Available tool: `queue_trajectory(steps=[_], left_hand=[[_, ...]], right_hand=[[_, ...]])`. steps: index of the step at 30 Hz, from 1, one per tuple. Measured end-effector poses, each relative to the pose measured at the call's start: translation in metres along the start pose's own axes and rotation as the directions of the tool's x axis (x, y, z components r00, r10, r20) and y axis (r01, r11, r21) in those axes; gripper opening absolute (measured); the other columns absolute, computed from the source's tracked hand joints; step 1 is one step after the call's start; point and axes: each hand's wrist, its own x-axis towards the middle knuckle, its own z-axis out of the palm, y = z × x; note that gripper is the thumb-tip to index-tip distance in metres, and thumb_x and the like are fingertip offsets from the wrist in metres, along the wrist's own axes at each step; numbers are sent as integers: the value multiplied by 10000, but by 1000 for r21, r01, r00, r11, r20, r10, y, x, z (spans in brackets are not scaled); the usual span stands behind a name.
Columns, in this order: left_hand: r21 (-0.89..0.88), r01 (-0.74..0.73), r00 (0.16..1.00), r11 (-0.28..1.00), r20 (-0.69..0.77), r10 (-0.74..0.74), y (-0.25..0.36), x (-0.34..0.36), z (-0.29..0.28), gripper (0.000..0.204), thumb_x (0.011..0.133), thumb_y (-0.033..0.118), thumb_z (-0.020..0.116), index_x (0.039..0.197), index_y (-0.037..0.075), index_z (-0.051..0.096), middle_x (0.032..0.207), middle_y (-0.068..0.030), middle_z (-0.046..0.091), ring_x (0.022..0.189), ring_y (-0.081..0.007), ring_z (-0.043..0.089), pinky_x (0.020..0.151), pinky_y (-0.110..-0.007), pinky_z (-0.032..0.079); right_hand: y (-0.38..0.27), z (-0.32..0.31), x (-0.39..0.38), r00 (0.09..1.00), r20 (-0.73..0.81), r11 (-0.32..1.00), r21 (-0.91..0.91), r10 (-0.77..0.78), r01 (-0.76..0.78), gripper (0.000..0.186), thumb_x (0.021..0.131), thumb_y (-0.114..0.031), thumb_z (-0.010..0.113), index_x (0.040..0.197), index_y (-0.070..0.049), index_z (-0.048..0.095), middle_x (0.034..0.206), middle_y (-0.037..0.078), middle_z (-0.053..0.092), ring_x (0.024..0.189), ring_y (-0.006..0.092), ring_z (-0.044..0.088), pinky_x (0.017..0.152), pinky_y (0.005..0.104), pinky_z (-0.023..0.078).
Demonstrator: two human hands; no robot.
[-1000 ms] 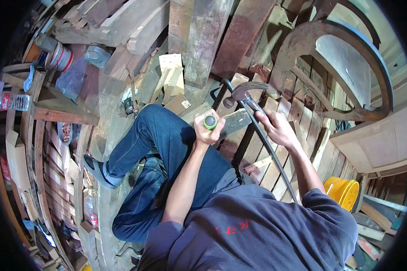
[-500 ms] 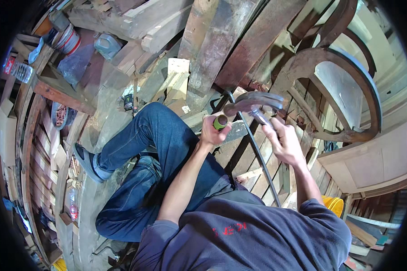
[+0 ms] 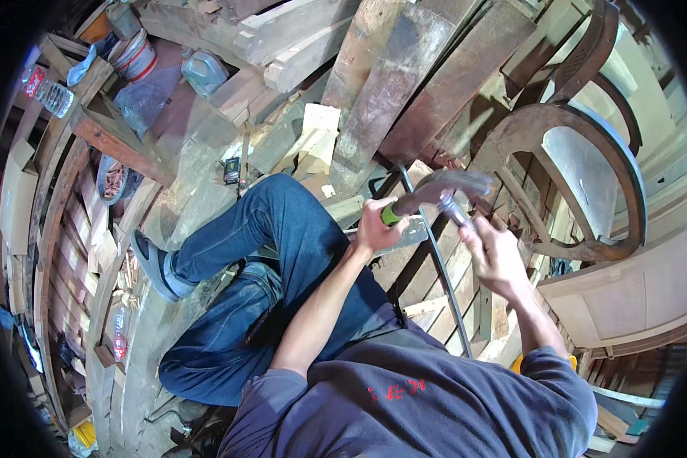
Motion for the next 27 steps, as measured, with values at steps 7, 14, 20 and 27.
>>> queue_trajectory(steps=[7, 14, 20, 27], left_hand=[[-40, 28, 1000, 999, 6, -27, 14, 7, -8, 123, 691, 101, 651, 663, 13, 570, 578, -114, 579, 524, -239, 610, 514, -325, 452], [-105, -46, 994, 993, -102, 35, 16, 0, -2, 86, 687, 77, 638, 696, 14, 581, 571, -116, 559, 502, -207, 579, 508, -328, 436], [-81, -21, 997, 997, -78, 15, 8, 2, -2, 254, 696, 75, 685, 576, 41, 463, 506, -38, 454, 469, -129, 445, 477, -304, 338], [-57, -22, 997, 998, -79, 18, 11, 7, -3, 167, 699, 95, 660, 635, 17, 527, 540, -114, 519, 461, -231, 526, 488, -331, 416]], right_hand=[[-1, -12, 6, 894, -414, 954, 157, -170, 255, 271, 985, -259, 495, 896, -4, 506, 519, 124, 513, 423, 218, 526, 445, 336, 399], [-3, 0, 3, 997, 40, 992, -98, -72, 76, 410, 950, -427, 504, 844, -32, 480, 555, 223, 531, 569, 421, 590, 526, 491, 448], [-6, -19, 10, 902, -378, 961, 88, -210, 261, 248, 964, -219, 525, 853, -7, 460, 535, 153, 522, 469, 333, 575, 444, 370, 417], [8, 13, 14, 978, -43, 972, -129, -204, 197, 371, 956, -403, 507, 881, -42, 469, 549, 209, 545, 537, 413, 585, 484, 488, 446]])
